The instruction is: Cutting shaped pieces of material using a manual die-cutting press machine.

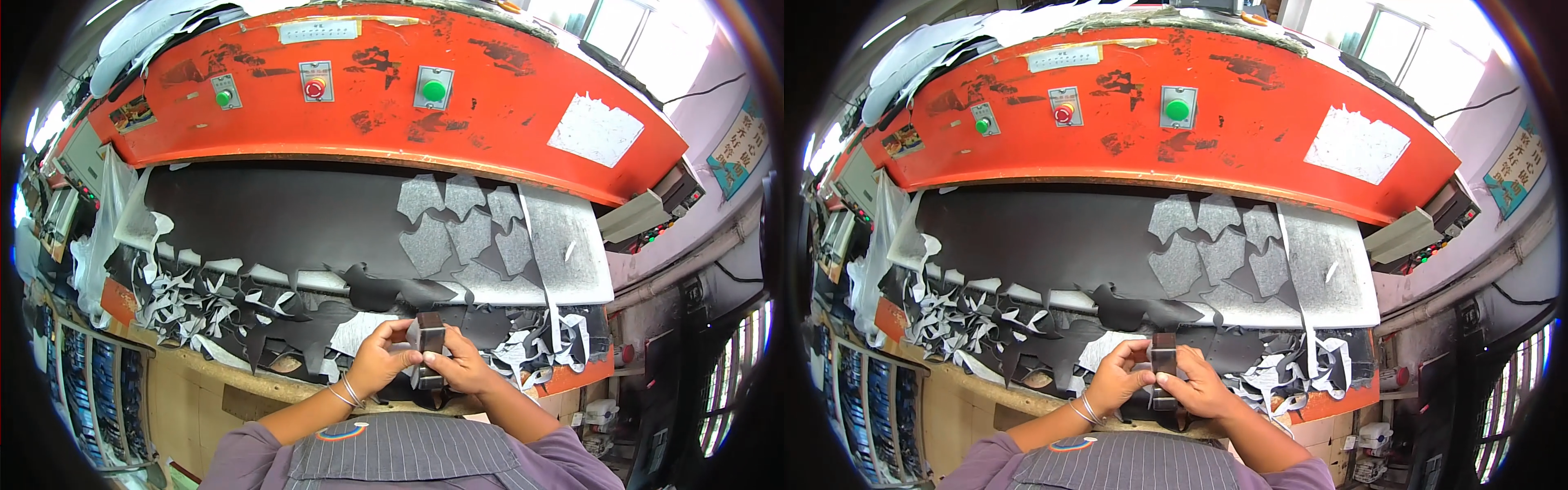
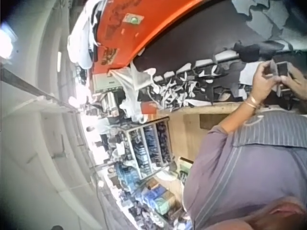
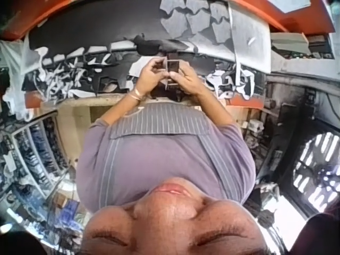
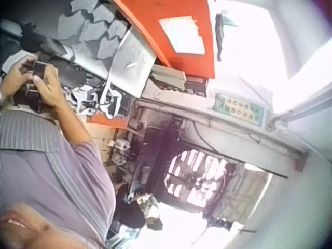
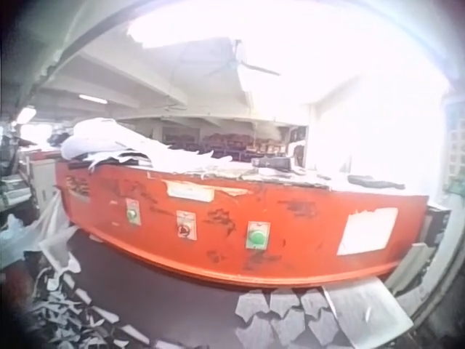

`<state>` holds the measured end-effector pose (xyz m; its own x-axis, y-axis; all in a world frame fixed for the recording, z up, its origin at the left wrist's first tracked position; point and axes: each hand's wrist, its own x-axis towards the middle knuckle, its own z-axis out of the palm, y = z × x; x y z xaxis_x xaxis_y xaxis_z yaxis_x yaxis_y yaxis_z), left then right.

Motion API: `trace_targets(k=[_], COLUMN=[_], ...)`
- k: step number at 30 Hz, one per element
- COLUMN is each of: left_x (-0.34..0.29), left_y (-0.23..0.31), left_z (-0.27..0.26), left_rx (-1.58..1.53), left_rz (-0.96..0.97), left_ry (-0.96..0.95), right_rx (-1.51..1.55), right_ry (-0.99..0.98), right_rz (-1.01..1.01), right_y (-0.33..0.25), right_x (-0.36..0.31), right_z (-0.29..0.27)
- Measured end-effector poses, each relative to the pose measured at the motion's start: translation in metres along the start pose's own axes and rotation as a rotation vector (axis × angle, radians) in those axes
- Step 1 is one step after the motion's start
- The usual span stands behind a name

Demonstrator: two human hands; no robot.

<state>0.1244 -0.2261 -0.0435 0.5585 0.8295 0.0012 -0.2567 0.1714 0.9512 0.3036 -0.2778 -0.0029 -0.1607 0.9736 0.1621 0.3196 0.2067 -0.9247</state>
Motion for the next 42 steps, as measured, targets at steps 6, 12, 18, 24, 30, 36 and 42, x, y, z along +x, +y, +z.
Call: trace_targets(k=[6,12,18,24,30,36,42], left_x=[-0.015,-0.004,0.017,0.006,0.012,0.018,0.068], left_y=[-0.006,-0.012,0.005,-0.016,0.004,0.054,0.021], left_z=[-0.025,-0.038,-0.039,-0.023,-0.041,-0.121,-0.111], left_rx=[-0.423,0.009,0.138,-0.075,0.135,0.749,1.565], left_rz=[-0.213,-0.233,-0.078,-0.196,-0.200,-0.152,0.305], left_ry=[0.020,0.112,-0.002,0.072,-0.108,-0.406,0.088], right_rx=[-0.123,-0.148,-0.100,-0.087,0.067,-0.116,-0.843], right_ry=[0.016,0.063,0.001,0.033,0.001,0.382,0.022], right_rz=[-0.069,0.070,0.020,0.057,0.255,0.330,0.428], right_y=[-0.004,-0.020,-0.018,-0.011,-0.023,-0.025,-0.057], right_x=[0.011,0.029,0.023,0.011,0.016,0.041,0.176], right_z=[0.015,-0.014,0.013,0.017,0.009,-0.038,0.004])
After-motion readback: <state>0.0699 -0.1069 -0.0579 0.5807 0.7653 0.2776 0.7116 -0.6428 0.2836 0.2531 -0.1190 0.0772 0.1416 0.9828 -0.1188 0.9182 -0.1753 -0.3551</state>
